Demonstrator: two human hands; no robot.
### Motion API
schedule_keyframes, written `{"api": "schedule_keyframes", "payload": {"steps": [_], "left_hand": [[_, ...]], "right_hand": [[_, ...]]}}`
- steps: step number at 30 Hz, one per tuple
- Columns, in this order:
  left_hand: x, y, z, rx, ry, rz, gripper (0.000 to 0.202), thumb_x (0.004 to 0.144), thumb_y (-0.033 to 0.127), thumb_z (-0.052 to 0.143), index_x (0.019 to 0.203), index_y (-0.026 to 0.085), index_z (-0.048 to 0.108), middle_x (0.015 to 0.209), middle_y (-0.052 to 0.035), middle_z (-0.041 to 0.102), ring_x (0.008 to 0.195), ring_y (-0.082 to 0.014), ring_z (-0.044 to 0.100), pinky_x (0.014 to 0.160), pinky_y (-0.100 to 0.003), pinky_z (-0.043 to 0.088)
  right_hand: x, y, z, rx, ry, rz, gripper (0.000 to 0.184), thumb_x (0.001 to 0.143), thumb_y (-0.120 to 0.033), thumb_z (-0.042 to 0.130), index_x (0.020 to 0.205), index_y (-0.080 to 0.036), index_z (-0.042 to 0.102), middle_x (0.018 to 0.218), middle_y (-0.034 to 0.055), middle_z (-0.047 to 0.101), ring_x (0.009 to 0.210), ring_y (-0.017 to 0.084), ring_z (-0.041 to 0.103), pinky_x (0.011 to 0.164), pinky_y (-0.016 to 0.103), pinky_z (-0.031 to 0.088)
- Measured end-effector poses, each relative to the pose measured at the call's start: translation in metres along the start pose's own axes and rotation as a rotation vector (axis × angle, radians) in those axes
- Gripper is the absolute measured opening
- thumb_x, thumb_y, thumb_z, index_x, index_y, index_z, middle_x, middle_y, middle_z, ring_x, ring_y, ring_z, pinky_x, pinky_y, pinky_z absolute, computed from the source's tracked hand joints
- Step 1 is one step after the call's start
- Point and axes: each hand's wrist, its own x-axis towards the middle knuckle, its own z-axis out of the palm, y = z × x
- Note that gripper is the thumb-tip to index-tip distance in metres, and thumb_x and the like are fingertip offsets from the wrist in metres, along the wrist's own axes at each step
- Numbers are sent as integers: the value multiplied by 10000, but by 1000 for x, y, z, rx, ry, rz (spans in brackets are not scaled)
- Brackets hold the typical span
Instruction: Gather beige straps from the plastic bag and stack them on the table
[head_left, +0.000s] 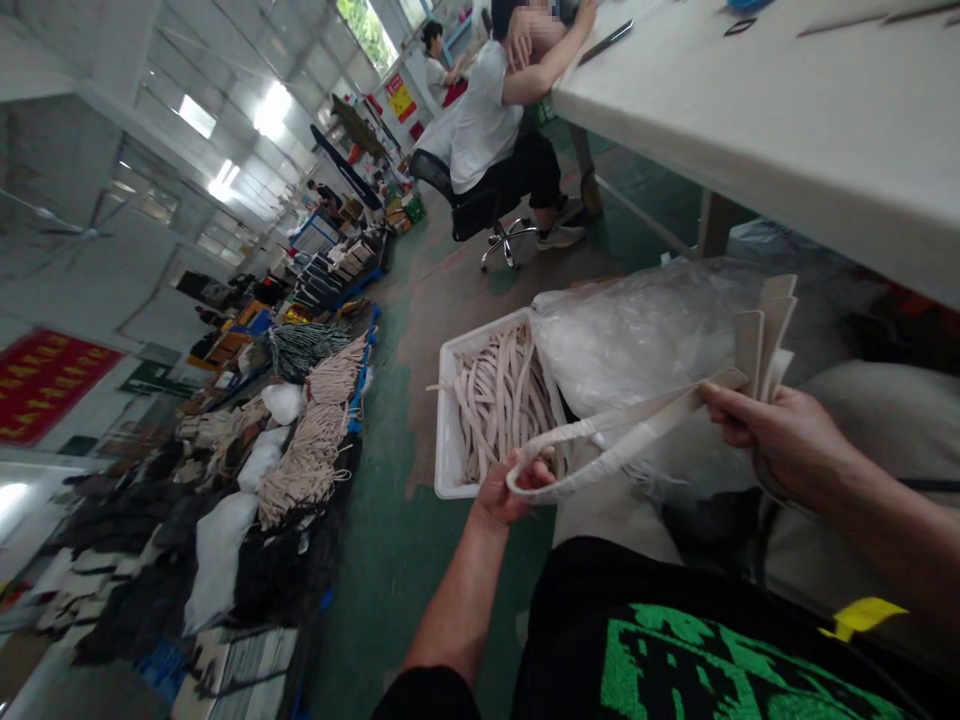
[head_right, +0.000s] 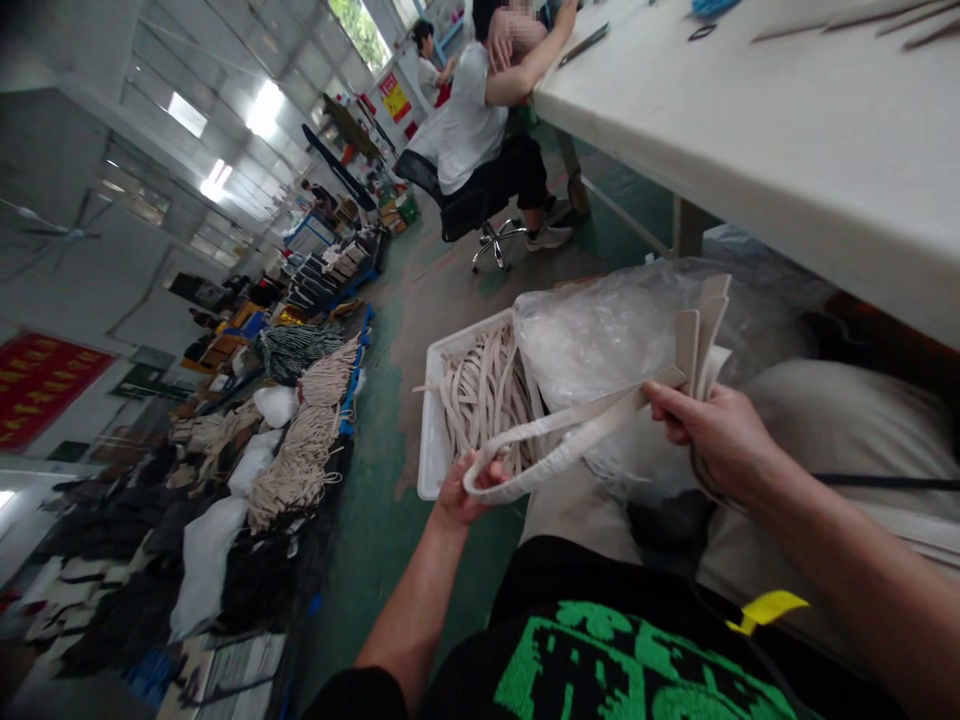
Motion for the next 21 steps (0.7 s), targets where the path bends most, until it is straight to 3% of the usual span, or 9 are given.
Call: {"api": "schedule_keyframes", "payload": {"steps": [3,6,8,12,15,18,21], "left_hand": [[4,4,-4,-88,121,79,311,746,413,810,820,141,677,718,-23,655,658,-133,626,763,-312,531],[0,15,-1,-120,247,226,206,791,318,773,943,196,706,824,-1,689,594,-69,546,724,-269,532],[-12,29,5,-60,246,342,273,787,322,773,1046,259,714,977,-6,725,582,-52,511,636,-228,518],[-46,68,23,185,175,615,474,755,409,809,1207,392,665,1312,-9,672,583,-42,492,467,-156,434],[-63,101,33,406,167,788,541,741,425,823,1249,402,640,1381,-26,639,555,-47,495,407,-160,420],[-60,135,29,548,213,923,499,759,381,810,1231,358,650,1403,-40,624,549,-49,516,425,-180,457],[-34,171,8,672,295,924,453,808,359,750,1243,310,635,1442,-59,592,570,-51,546,488,-198,499]], "right_hand": [[-1,-3,-2,16,-3,-34,526,432,-532,940,581,-160,600,567,-6,546,440,52,382,345,186,251],[-3,-6,-3,10,-39,-38,492,498,-528,939,595,-161,626,567,5,548,450,62,367,362,211,245],[-5,-7,-3,5,-64,-38,465,539,-522,927,659,-161,661,612,25,595,449,60,333,366,227,229],[-4,-9,-2,53,-60,1,535,512,-530,931,821,-176,673,746,43,667,456,46,298,372,221,217],[-5,-12,-2,47,-50,38,564,474,-525,945,808,-168,665,713,34,643,467,47,314,374,212,217],[-8,-13,0,-20,-71,36,587,472,-546,931,835,-158,679,705,42,649,473,57,340,379,213,229],[-10,-12,3,-70,-80,33,604,467,-565,915,844,-153,686,712,51,658,465,59,335,378,221,223]]}}
